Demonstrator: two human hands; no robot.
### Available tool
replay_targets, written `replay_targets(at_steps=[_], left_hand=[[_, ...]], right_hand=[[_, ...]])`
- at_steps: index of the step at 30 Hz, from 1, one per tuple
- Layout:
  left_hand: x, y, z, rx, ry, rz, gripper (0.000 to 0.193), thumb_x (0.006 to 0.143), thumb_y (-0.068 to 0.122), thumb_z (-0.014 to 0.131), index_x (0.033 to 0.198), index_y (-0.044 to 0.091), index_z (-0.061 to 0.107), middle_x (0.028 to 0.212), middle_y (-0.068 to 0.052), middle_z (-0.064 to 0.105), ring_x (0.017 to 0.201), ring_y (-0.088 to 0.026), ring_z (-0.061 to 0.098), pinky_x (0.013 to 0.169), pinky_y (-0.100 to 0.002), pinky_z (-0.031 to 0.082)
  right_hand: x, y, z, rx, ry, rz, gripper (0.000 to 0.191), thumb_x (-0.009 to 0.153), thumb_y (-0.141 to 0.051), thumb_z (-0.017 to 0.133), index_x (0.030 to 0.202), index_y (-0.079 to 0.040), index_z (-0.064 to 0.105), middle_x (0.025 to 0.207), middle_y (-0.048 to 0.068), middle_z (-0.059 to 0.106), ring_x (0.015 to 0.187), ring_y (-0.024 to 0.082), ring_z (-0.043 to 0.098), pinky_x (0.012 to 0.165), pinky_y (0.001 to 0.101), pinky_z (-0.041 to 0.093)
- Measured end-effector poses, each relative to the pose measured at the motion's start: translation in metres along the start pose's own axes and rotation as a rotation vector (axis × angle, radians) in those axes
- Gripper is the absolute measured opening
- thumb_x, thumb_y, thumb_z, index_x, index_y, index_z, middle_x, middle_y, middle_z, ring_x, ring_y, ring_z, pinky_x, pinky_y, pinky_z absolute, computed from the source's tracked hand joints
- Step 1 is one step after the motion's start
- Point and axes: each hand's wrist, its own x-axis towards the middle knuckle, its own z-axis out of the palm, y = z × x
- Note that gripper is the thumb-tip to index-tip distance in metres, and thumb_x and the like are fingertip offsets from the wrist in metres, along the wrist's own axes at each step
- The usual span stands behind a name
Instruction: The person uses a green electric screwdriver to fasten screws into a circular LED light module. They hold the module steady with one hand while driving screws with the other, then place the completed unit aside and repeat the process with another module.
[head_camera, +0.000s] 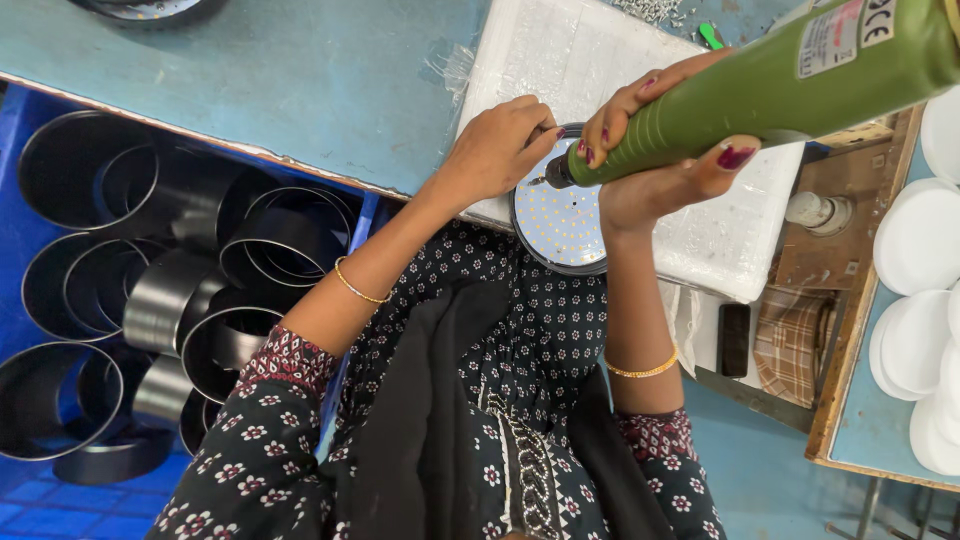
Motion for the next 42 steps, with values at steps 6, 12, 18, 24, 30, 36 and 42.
replay_targets(at_steps=[6,12,18,24,30,36,42], left_hand=[[-0.003,-0.008,0.006,0.040,0.032,0.017,0.022,0.100,0.022,0.063,0.094,0.001,0.069,0.094,-0.016,0.065,0.087,-0.037,0.066,0.076,-0.045,0.052],[-0.004,-0.016,0.010,0.028,0.046,0.024,0.021,0.101,0.020,0.062,0.095,0.001,0.069,0.095,-0.017,0.065,0.090,-0.037,0.065,0.079,-0.045,0.051],[-0.006,-0.018,0.013,0.030,0.057,0.032,0.020,0.100,0.019,0.062,0.095,0.001,0.068,0.095,-0.017,0.065,0.090,-0.038,0.065,0.079,-0.045,0.051],[-0.010,-0.007,0.007,0.005,0.047,0.001,0.021,0.100,0.020,0.062,0.095,0.001,0.067,0.092,-0.016,0.064,0.084,-0.035,0.065,0.075,-0.043,0.051],[-0.008,-0.002,0.001,-0.024,0.040,-0.046,0.023,0.100,0.022,0.064,0.092,0.001,0.067,0.087,-0.012,0.063,0.074,-0.027,0.064,0.070,-0.039,0.051],[-0.008,-0.001,0.000,-0.041,0.083,0.002,0.019,0.098,0.019,0.066,0.093,0.001,0.070,0.087,-0.012,0.067,0.074,-0.026,0.066,0.070,-0.039,0.052],[-0.006,0.000,-0.001,-0.040,0.066,0.010,0.019,0.098,0.019,0.065,0.095,0.001,0.071,0.088,-0.014,0.071,0.074,-0.026,0.069,0.071,-0.039,0.053]], right_hand=[[-0.013,0.017,0.000,-0.098,0.047,-0.004,0.090,0.087,-0.085,0.043,0.109,0.002,0.044,0.071,0.015,0.045,0.053,0.024,0.045,0.049,0.0343,0.041],[-0.010,0.024,0.000,-0.055,0.041,0.000,0.092,0.085,-0.085,0.044,0.115,0.002,0.044,0.073,0.014,0.046,0.055,0.023,0.045,0.049,0.0334,0.040],[-0.007,0.022,0.002,-0.116,-0.048,-0.037,0.088,0.088,-0.086,0.041,0.110,-0.001,0.042,0.066,0.014,0.045,0.049,0.022,0.045,0.045,0.0322,0.039],[-0.008,0.006,0.001,-0.087,0.016,-0.088,0.083,0.093,-0.081,0.041,0.104,0.002,0.044,0.065,0.013,0.045,0.045,0.023,0.045,0.040,0.0343,0.040],[-0.035,-0.035,-0.017,-0.116,0.155,-0.133,0.085,0.091,-0.082,0.041,0.106,0.001,0.044,0.066,0.014,0.047,0.046,0.023,0.046,0.037,0.0325,0.041],[-0.063,-0.055,-0.019,-0.234,0.140,-0.190,0.087,0.087,-0.085,0.044,0.107,0.000,0.040,0.066,0.014,0.047,0.043,0.023,0.045,0.038,0.0326,0.041],[-0.066,-0.056,-0.010,-0.228,0.120,-0.175,0.087,0.084,-0.086,0.046,0.109,-0.003,0.039,0.064,0.013,0.046,0.041,0.021,0.045,0.036,0.0315,0.041]])
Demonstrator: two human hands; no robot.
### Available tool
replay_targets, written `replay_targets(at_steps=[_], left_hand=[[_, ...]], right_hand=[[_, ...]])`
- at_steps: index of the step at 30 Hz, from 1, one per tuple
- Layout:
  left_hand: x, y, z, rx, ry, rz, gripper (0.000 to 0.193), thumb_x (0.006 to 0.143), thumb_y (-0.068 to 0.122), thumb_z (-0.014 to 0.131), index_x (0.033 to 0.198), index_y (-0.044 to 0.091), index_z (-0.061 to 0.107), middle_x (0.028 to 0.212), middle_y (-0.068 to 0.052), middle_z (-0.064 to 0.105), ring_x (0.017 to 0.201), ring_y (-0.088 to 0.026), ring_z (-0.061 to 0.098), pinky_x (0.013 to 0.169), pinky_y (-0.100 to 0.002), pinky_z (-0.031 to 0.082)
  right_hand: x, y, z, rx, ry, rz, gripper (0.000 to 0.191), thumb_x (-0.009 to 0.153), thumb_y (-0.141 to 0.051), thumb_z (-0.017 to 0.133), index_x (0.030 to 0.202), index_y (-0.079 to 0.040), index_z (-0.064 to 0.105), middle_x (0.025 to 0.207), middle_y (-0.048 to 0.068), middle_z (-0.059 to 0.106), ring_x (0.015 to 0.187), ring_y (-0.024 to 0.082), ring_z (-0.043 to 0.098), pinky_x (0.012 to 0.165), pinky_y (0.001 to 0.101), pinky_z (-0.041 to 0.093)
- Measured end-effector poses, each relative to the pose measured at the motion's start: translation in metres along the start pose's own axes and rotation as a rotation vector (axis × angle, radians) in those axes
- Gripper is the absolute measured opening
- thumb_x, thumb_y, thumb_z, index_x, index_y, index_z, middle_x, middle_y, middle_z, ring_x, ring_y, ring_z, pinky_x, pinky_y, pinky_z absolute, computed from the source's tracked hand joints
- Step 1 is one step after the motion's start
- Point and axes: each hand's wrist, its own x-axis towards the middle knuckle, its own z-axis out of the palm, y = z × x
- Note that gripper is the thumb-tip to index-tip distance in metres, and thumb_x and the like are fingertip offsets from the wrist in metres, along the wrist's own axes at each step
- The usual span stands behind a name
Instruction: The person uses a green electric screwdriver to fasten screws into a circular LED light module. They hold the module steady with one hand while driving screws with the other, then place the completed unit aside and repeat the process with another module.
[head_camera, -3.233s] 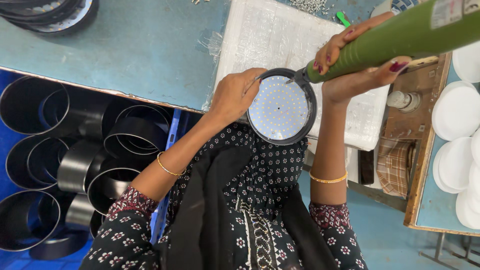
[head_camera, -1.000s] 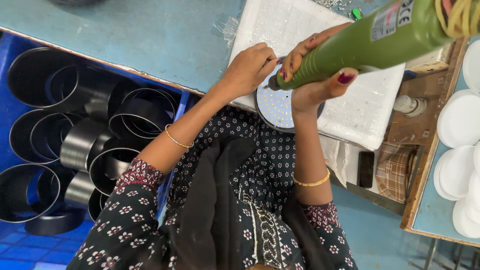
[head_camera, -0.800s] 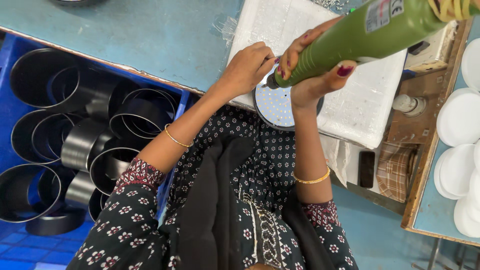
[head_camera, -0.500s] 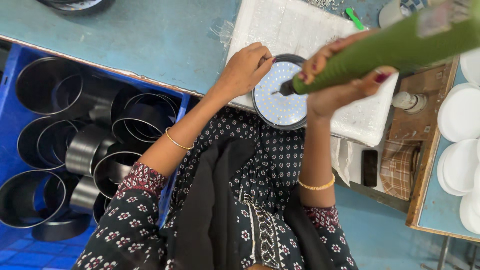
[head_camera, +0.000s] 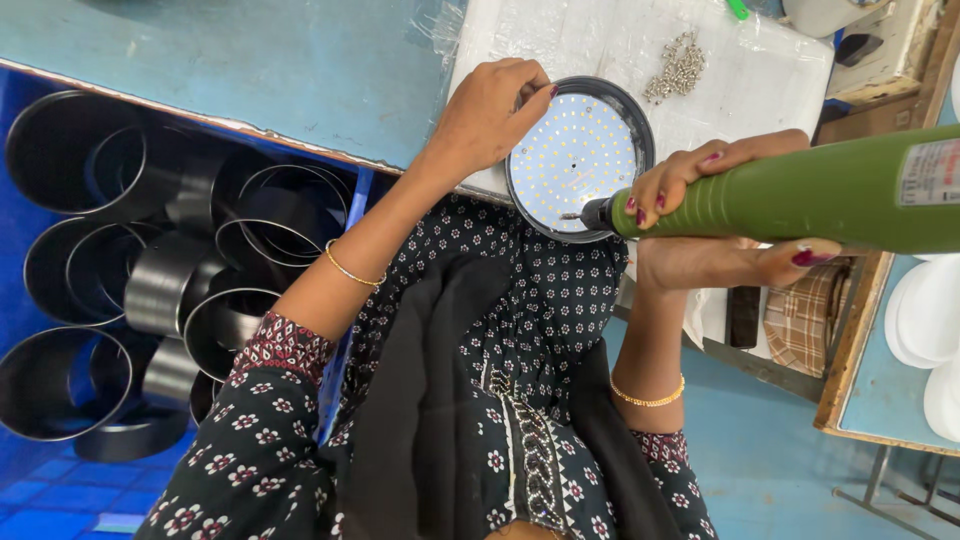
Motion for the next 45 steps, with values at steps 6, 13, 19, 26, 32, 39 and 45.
replay_targets(at_steps=[6,13,19,26,32,39,45], left_hand=[[0.002,0.000,0.001,-0.025,-0.007,-0.022,0.019,0.098,0.018,0.065,0.095,0.000,0.070,0.086,-0.016,0.073,0.071,-0.027,0.070,0.069,-0.039,0.054],[0.002,0.001,-0.001,-0.042,-0.006,-0.008,0.019,0.098,0.018,0.065,0.095,0.000,0.069,0.085,-0.017,0.073,0.070,-0.028,0.071,0.068,-0.039,0.054],[0.002,0.002,0.000,-0.020,-0.016,-0.024,0.019,0.099,0.019,0.065,0.094,0.001,0.069,0.076,-0.015,0.072,0.066,-0.029,0.069,0.066,-0.041,0.053],[0.004,0.000,0.000,-0.036,-0.010,-0.011,0.018,0.100,0.019,0.063,0.094,0.002,0.068,0.068,-0.013,0.070,0.060,-0.027,0.069,0.062,-0.039,0.053],[0.005,0.001,-0.001,-0.032,-0.032,-0.037,0.019,0.101,0.019,0.063,0.095,0.002,0.068,0.064,-0.013,0.068,0.056,-0.028,0.067,0.060,-0.040,0.052],[0.006,0.001,-0.001,-0.013,-0.012,-0.021,0.019,0.101,0.020,0.061,0.097,0.002,0.067,0.065,-0.013,0.068,0.058,-0.031,0.068,0.060,-0.042,0.053],[0.007,-0.001,0.000,0.047,0.006,0.029,0.020,0.104,0.021,0.060,0.099,0.002,0.063,0.069,-0.017,0.068,0.068,-0.039,0.068,0.066,-0.049,0.053]], right_hand=[[0.000,-0.004,0.004,0.003,0.006,0.035,0.086,0.083,-0.085,0.047,0.107,-0.003,0.038,0.060,0.012,0.045,0.038,0.021,0.044,0.034,0.0314,0.042],[0.002,-0.008,0.003,-0.145,0.023,-0.039,0.091,0.084,-0.091,0.040,0.106,-0.002,0.039,0.059,0.015,0.045,0.038,0.023,0.044,0.035,0.0326,0.042],[0.002,-0.005,-0.001,-0.077,0.040,-0.023,0.090,0.082,-0.088,0.042,0.106,-0.002,0.039,0.060,0.017,0.046,0.039,0.023,0.044,0.035,0.0319,0.042],[-0.002,-0.007,0.003,-0.118,0.066,-0.056,0.086,0.087,-0.084,0.045,0.109,-0.001,0.039,0.064,0.019,0.045,0.042,0.025,0.045,0.037,0.0365,0.044],[-0.005,-0.007,-0.004,-0.006,0.078,-0.008,0.084,0.090,-0.080,0.047,0.107,0.002,0.039,0.067,0.020,0.046,0.045,0.027,0.047,0.040,0.0382,0.044],[-0.008,0.005,0.011,-0.085,0.142,-0.139,0.061,0.101,-0.057,0.051,0.114,0.002,0.039,0.070,0.016,0.047,0.047,0.026,0.049,0.040,0.0338,0.044],[-0.010,0.014,0.025,-0.253,0.310,-0.251,0.028,0.100,-0.005,0.055,0.118,0.001,0.035,0.068,0.015,0.048,0.043,0.021,0.044,0.037,0.0331,0.045]])
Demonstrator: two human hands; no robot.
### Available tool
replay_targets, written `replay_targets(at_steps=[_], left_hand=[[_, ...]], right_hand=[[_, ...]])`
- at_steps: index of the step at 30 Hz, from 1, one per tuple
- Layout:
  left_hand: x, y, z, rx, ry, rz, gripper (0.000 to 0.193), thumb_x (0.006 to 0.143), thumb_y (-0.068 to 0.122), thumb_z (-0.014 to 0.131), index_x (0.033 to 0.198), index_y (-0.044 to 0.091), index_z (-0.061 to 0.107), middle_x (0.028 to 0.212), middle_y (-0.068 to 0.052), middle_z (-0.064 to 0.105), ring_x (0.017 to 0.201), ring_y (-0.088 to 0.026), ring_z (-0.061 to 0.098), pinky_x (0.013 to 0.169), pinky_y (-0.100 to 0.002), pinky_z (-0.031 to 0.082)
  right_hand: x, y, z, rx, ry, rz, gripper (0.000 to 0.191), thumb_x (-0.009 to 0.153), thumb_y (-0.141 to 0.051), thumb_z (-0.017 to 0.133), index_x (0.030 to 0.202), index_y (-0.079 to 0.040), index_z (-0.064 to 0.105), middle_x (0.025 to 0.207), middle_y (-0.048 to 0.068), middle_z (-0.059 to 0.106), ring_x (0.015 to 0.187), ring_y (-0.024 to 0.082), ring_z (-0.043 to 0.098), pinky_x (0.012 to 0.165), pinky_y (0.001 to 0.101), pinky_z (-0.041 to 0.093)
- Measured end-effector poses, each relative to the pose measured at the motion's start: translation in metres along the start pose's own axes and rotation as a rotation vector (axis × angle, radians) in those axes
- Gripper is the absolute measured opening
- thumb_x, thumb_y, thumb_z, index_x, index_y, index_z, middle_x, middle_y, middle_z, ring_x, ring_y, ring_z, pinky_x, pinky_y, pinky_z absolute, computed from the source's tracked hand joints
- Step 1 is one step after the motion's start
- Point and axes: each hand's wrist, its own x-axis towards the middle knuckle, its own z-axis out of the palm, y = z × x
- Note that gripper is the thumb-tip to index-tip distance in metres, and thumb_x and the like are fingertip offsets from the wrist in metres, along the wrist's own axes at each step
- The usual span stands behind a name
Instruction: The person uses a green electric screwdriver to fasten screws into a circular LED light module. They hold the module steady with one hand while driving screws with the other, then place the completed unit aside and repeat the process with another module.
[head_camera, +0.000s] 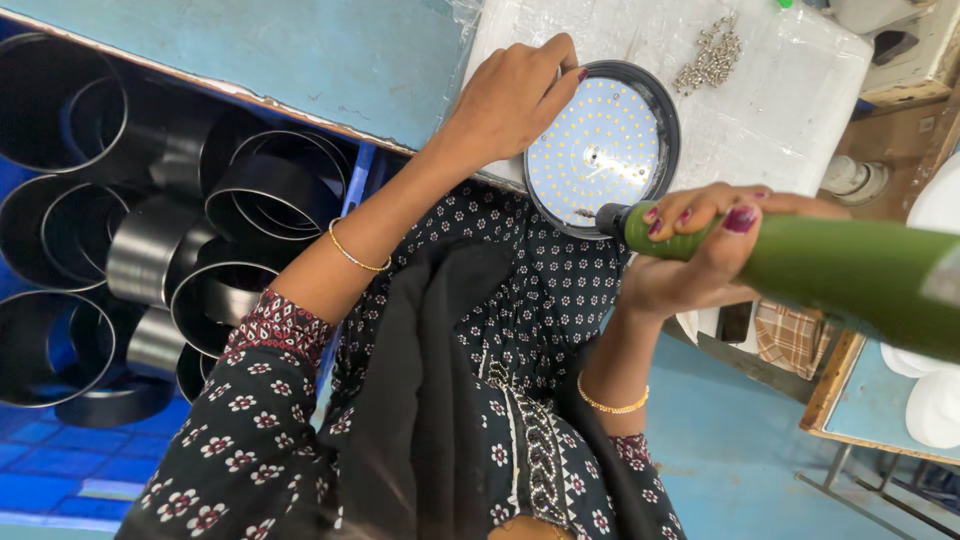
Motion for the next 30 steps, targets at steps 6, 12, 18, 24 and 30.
replay_targets(at_steps=[6,12,18,24,30], left_hand=[[0.002,-0.001,0.001,0.028,-0.009,-0.007,0.020,0.105,0.020,0.058,0.100,0.002,0.060,0.073,-0.018,0.069,0.072,-0.042,0.068,0.069,-0.051,0.052],[-0.001,-0.003,0.004,0.016,0.000,0.000,0.020,0.106,0.020,0.058,0.101,0.001,0.060,0.074,-0.018,0.069,0.073,-0.041,0.069,0.070,-0.051,0.052],[-0.006,-0.008,0.008,0.003,0.035,0.044,0.020,0.105,0.021,0.060,0.099,0.002,0.060,0.074,-0.016,0.070,0.071,-0.038,0.069,0.066,-0.048,0.052],[-0.011,-0.003,0.004,-0.044,0.004,-0.046,0.020,0.099,0.020,0.061,0.093,0.002,0.065,0.065,-0.015,0.067,0.059,-0.033,0.066,0.061,-0.044,0.051],[-0.009,-0.008,0.006,-0.091,-0.059,-0.077,0.025,0.102,0.022,0.057,0.093,0.000,0.063,0.060,-0.014,0.063,0.053,-0.026,0.062,0.056,-0.040,0.048]], right_hand=[[-0.004,-0.003,-0.001,-0.002,-0.012,-0.027,0.022,0.099,-0.003,0.053,0.113,0.000,0.036,0.066,0.014,0.047,0.043,0.019,0.042,0.036,0.0300,0.041],[-0.004,-0.002,0.000,-0.045,-0.075,-0.038,0.022,0.100,-0.009,0.052,0.113,0.001,0.037,0.065,0.013,0.048,0.041,0.019,0.044,0.036,0.0284,0.041],[-0.008,0.002,0.001,0.012,-0.056,-0.006,0.034,0.102,-0.008,0.059,0.127,-0.002,0.037,0.070,0.011,0.046,0.042,0.018,0.044,0.038,0.0296,0.043],[0.022,-0.002,-0.022,0.139,-0.179,0.211,0.030,0.107,-0.013,0.064,0.128,-0.002,0.045,0.070,0.009,0.046,0.047,0.018,0.043,0.043,0.0309,0.041],[0.093,0.004,-0.083,0.111,-0.308,0.227,0.032,0.109,-0.034,0.057,0.115,-0.002,0.054,0.073,0.008,0.047,0.054,0.016,0.047,0.049,0.0294,0.044]])
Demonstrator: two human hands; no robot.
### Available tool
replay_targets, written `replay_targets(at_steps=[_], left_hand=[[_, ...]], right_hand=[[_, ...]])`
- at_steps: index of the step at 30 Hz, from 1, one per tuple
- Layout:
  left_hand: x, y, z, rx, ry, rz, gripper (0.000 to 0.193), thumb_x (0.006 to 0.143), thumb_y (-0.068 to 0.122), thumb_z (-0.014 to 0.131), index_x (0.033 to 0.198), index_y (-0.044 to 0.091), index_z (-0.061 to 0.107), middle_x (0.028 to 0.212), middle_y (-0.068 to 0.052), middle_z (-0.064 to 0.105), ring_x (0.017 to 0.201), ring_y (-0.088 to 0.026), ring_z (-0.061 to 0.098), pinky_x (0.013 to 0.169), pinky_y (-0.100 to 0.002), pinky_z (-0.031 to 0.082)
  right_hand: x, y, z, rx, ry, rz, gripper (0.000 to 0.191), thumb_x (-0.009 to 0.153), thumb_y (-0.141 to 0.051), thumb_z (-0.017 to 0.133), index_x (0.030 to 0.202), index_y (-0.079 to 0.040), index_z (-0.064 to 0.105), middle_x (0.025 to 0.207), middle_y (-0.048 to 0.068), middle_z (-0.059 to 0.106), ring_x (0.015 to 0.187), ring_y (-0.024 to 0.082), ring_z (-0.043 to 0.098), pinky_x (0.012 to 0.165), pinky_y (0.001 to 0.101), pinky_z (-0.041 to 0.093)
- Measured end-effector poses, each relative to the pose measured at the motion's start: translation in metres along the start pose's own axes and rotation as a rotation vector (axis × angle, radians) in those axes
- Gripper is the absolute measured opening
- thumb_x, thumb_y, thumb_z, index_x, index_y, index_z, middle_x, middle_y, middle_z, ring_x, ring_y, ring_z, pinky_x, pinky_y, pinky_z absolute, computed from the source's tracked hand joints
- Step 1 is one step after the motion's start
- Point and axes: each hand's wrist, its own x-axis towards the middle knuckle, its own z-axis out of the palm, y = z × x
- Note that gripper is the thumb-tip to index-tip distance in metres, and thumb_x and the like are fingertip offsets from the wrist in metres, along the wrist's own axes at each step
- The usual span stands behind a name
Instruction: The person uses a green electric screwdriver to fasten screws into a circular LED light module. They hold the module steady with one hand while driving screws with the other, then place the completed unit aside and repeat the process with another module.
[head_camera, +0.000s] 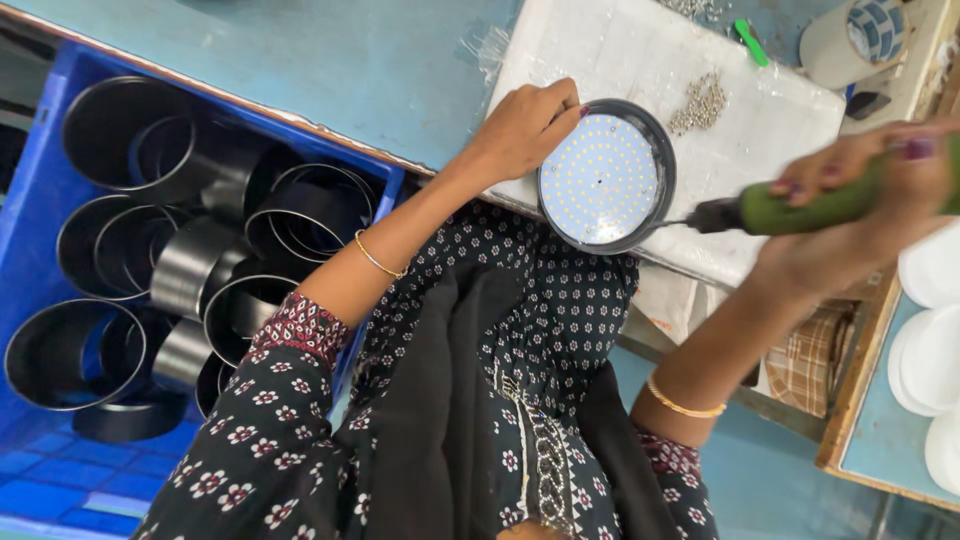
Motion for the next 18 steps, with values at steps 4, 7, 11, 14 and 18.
replay_targets(at_steps=[4,7,11,14,18], left_hand=[[0.000,-0.011,0.000,-0.110,0.022,-0.026,0.028,0.104,0.025,0.054,0.096,0.000,0.065,0.058,-0.010,0.059,0.051,-0.017,0.055,0.053,-0.035,0.044],[0.002,-0.021,0.001,-0.221,0.148,-0.056,0.030,0.107,0.029,0.056,0.098,0.001,0.066,0.062,-0.007,0.056,0.057,-0.012,0.048,0.053,-0.033,0.038],[0.003,-0.032,-0.002,-0.552,0.318,-0.159,0.029,0.106,0.031,0.055,0.103,0.004,0.064,0.076,0.001,0.065,0.061,-0.005,0.055,0.050,-0.025,0.042],[-0.005,-0.036,-0.018,-0.652,0.470,-0.240,0.026,0.103,0.031,0.056,0.108,0.007,0.064,0.076,0.002,0.063,0.053,-0.005,0.055,0.040,-0.024,0.041],[-0.015,-0.032,-0.064,-0.591,0.622,-0.322,0.024,0.106,0.032,0.054,0.102,0.009,0.060,0.064,0.000,0.058,0.040,-0.008,0.052,0.033,-0.024,0.039]], right_hand=[[0.014,-0.006,-0.062,0.019,0.000,0.082,0.030,0.109,-0.032,0.054,0.113,-0.002,0.052,0.080,0.008,0.048,0.064,0.016,0.050,0.059,0.0304,0.047],[0.014,-0.010,-0.090,-0.067,0.028,0.132,0.026,0.109,-0.027,0.055,0.115,-0.002,0.052,0.086,0.008,0.049,0.071,0.017,0.051,0.063,0.0312,0.048],[0.003,-0.006,-0.092,-0.309,0.189,-0.027,0.021,0.109,-0.021,0.055,0.117,-0.001,0.050,0.094,0.008,0.051,0.080,0.017,0.054,0.069,0.0323,0.050],[-0.019,0.014,-0.073,-0.531,0.418,-0.344,0.019,0.109,-0.016,0.056,0.119,-0.001,0.050,0.100,0.008,0.052,0.087,0.018,0.055,0.073,0.0331,0.051],[-0.051,0.065,-0.036,-0.621,0.373,-0.395,0.017,0.109,-0.010,0.056,0.121,-0.001,0.048,0.108,0.008,0.053,0.096,0.018,0.057,0.079,0.0342,0.053]])
